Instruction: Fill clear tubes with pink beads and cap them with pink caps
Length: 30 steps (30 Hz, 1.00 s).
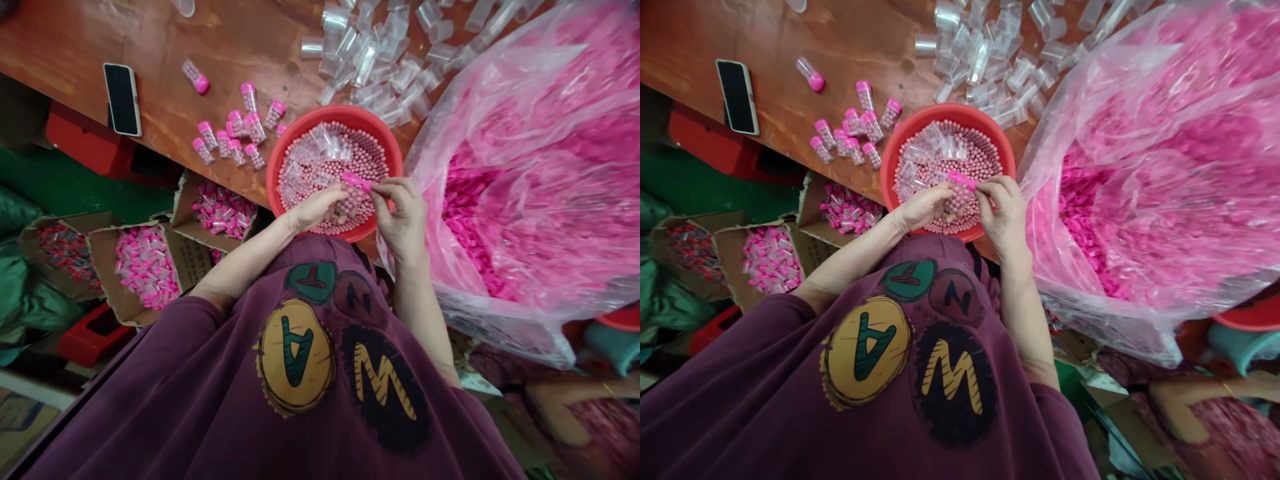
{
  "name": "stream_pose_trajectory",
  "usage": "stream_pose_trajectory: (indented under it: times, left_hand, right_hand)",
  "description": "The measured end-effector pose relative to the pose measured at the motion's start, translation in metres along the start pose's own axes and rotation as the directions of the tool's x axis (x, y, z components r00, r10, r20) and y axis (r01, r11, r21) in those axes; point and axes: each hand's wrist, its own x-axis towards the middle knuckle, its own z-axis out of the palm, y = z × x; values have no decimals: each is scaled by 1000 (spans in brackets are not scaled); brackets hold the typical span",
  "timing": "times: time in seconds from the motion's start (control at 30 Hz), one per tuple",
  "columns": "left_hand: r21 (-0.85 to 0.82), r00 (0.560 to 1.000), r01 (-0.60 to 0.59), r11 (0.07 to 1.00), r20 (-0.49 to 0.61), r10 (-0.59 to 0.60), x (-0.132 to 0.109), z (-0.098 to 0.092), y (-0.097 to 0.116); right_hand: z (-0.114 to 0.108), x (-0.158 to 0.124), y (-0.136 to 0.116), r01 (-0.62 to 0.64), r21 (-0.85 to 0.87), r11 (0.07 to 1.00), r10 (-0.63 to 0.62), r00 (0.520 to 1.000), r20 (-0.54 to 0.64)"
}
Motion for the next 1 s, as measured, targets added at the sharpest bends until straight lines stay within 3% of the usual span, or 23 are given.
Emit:
stream_pose_trajectory:
  times: [0.13, 0.23, 0.4, 0.57, 0.67, 0.8, 0.9, 1.0]
  left_hand:
    - [-21, 1000, 10, 1000, -28, -10, -1, -4, 2]
    - [-6, 1000, -4, 1000, -29, 4, -1, -5, 3]
    - [87, 1000, 5, 996, -18, -3, -2, -6, 1]
    - [75, 999, 18, 997, -42, -15, -2, -11, 0]
    - [87, 997, 14, 996, -71, -8, -3, -16, 4]
    - [121, 999, 17, 993, -43, -12, -7, -23, 5]
    - [113, 999, -10, 994, -43, 15, -8, -22, 2]
    - [112, 998, -24, 993, -50, 30, -8, -16, -2]
  right_hand:
    - [3, -1, 3, 9, -117, 993, -15, 998, -55]
    - [11, -1, -7, -21, 39, 999, 24, 996, -87]
    - [11, 2, -13, -143, 181, 973, 129, 988, 84]
    - [2, 0, 7, -51, -25, 998, 55, 983, 176]
    - [9, -6, 14, -44, -134, 990, 55, 995, 85]
    - [30, -14, 8, -152, 89, 984, 159, 984, -79]
    - [39, -14, -4, -194, 237, 952, 212, 976, -54]
    - [39, -11, -15, -198, 203, 959, 207, 978, -27]
